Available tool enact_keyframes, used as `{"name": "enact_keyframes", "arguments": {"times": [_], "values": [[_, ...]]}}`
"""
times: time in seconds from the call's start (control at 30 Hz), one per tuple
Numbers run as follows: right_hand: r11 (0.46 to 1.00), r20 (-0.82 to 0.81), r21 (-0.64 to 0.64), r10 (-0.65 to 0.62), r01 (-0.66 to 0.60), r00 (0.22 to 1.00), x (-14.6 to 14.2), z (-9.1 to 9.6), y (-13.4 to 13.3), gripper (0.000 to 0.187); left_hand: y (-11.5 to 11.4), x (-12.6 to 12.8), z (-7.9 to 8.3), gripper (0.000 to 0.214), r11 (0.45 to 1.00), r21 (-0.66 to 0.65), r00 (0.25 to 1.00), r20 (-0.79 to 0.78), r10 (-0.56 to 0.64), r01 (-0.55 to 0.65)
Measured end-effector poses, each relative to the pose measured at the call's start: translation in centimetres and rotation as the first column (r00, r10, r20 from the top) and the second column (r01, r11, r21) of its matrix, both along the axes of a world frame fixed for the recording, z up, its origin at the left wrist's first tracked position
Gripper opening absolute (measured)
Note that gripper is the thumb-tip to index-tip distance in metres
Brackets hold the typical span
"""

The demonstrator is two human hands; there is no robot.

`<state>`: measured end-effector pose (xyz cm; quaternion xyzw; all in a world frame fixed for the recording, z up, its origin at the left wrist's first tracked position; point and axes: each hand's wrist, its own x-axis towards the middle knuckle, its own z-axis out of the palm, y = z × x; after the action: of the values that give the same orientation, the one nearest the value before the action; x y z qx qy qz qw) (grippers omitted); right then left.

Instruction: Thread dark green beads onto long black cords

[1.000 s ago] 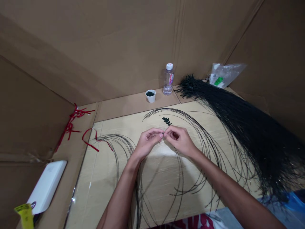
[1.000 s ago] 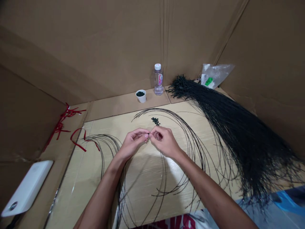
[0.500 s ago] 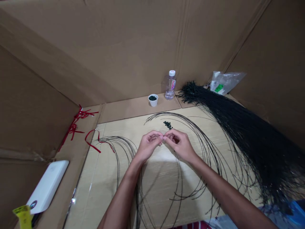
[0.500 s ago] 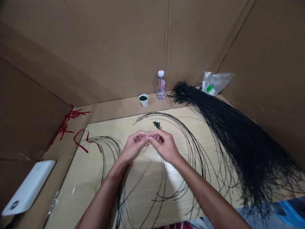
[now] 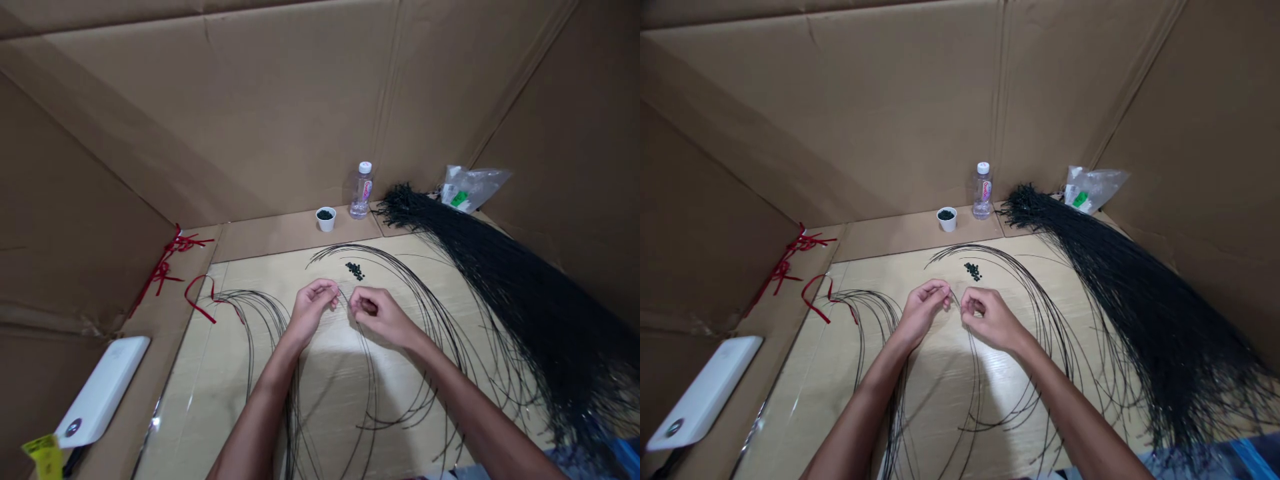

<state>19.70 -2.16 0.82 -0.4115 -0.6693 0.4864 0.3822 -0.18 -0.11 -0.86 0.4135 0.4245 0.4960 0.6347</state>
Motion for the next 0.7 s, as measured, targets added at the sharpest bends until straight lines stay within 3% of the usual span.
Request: {"name": "enact_keyframes", "arguments": {"times": [0.07, 0.17, 0.3, 0.57, 0.63, 0.7], "values": [[0.999, 0.061, 0.020, 0.049, -0.050, 0.997, 0.3, 0.1, 0.1, 0.010, 0.0, -0.1, -0.1, 0.029, 1.000, 0.001, 1.000, 0.017, 0.005, -0.005], [0.997, 0.110, 0.076, -0.021, 0.012, 0.994, 0.5, 0.1, 0.3, 0.016, -0.1, 0.0, 0.0, 0.026, 1.000, 0.011, 1.000, 0.001, 0.005, -0.005], [0.988, 0.034, 0.049, -0.150, 0.149, 0.988, -0.1, -0.3, 0.5, 0.024, -0.1, 0.4, 0.3, 0.028, 1.000, 0.018, 0.997, -0.072, 0.000, 0.001], [0.977, -0.148, -0.088, -0.207, 0.195, 0.967, -1.2, -1.3, 0.5, 0.017, 0.2, 0.8, 0.8, 0.030, 0.998, 0.008, 0.989, -0.140, -0.054, 0.056], [0.962, -0.176, -0.098, -0.267, 0.253, 0.947, -1.2, -1.4, 0.6, 0.011, 0.6, 0.7, 0.8, 0.026, 0.998, 0.033, 0.972, -0.232, -0.050, 0.059], [0.937, -0.194, -0.104, -0.348, 0.334, 0.917, -1.2, -1.6, 0.8, 0.009, 1.3, 0.8, 0.8, 0.019, 0.988, 0.143, 0.896, -0.444, 0.007, 0.063]]}}
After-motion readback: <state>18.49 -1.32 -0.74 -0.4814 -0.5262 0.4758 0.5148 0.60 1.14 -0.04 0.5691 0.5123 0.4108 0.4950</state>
